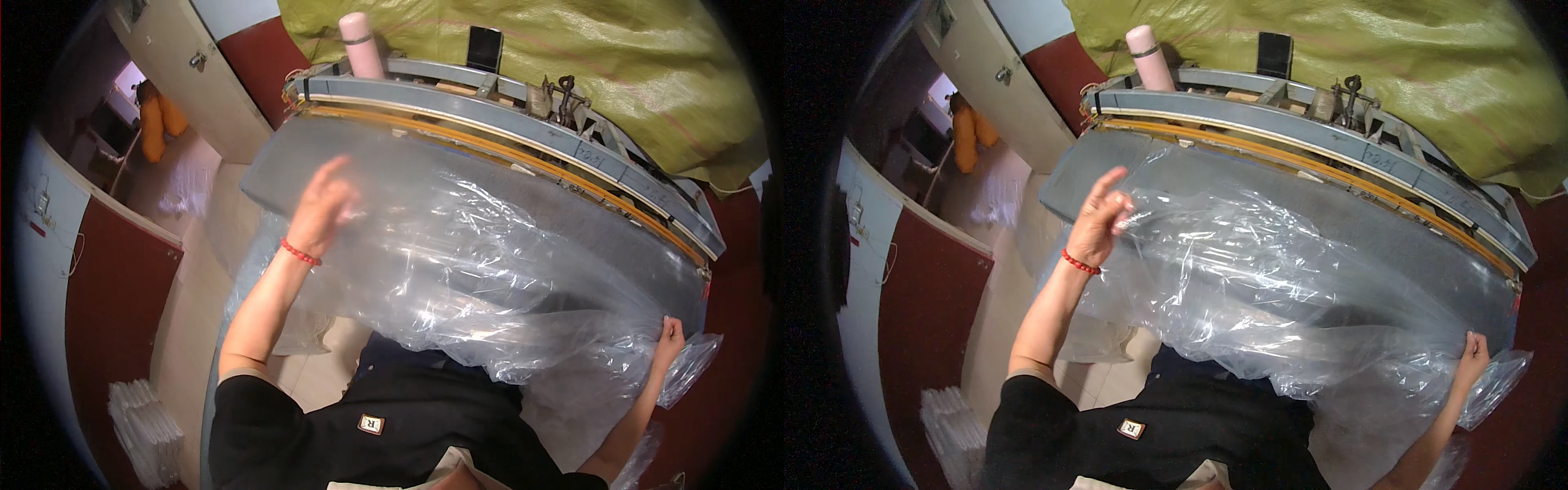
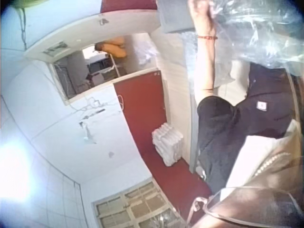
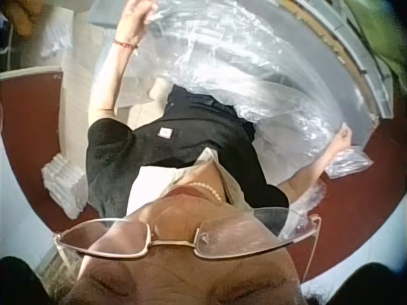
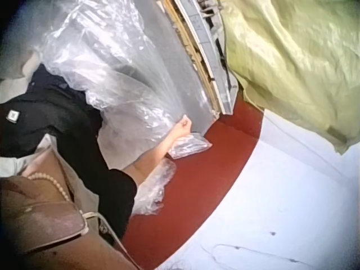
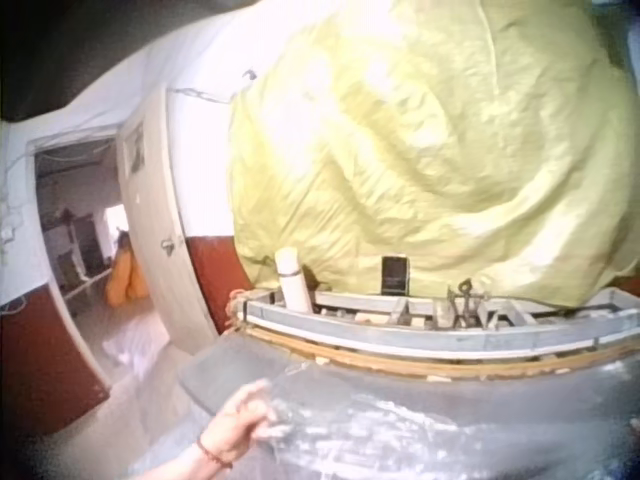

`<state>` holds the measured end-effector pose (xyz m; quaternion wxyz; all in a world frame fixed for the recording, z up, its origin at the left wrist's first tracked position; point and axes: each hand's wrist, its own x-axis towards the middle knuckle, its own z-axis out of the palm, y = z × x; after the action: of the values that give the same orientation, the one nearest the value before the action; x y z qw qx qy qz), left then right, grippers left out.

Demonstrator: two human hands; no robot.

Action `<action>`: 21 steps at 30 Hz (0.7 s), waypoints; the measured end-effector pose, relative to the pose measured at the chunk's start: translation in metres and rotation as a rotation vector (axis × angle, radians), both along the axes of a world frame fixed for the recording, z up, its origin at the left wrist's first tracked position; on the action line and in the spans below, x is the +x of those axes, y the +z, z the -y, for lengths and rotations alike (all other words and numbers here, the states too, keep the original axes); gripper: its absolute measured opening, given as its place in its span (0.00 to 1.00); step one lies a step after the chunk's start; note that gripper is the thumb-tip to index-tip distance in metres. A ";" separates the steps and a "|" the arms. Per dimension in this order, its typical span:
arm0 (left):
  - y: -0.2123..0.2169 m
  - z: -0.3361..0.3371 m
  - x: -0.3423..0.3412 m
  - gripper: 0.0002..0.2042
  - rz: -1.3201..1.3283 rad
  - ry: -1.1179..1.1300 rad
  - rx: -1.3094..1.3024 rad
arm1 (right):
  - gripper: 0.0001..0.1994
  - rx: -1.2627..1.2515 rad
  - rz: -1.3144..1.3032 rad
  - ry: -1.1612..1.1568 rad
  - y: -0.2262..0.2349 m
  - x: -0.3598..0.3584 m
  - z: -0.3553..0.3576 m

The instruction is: The person is manipulating and sealing plastic film using an industrial heat sealing machine.

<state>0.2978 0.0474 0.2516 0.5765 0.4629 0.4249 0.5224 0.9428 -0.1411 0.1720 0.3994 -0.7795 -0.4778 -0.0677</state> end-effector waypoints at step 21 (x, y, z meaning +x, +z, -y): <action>-0.056 -0.092 -0.078 0.17 -0.605 0.265 0.045 | 0.09 -0.010 0.031 -0.032 0.000 -0.003 -0.006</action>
<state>0.2201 0.1396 0.1952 0.3408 0.5503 0.6218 0.4409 0.9402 -0.1349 0.1715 0.3866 -0.7879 -0.4720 -0.0837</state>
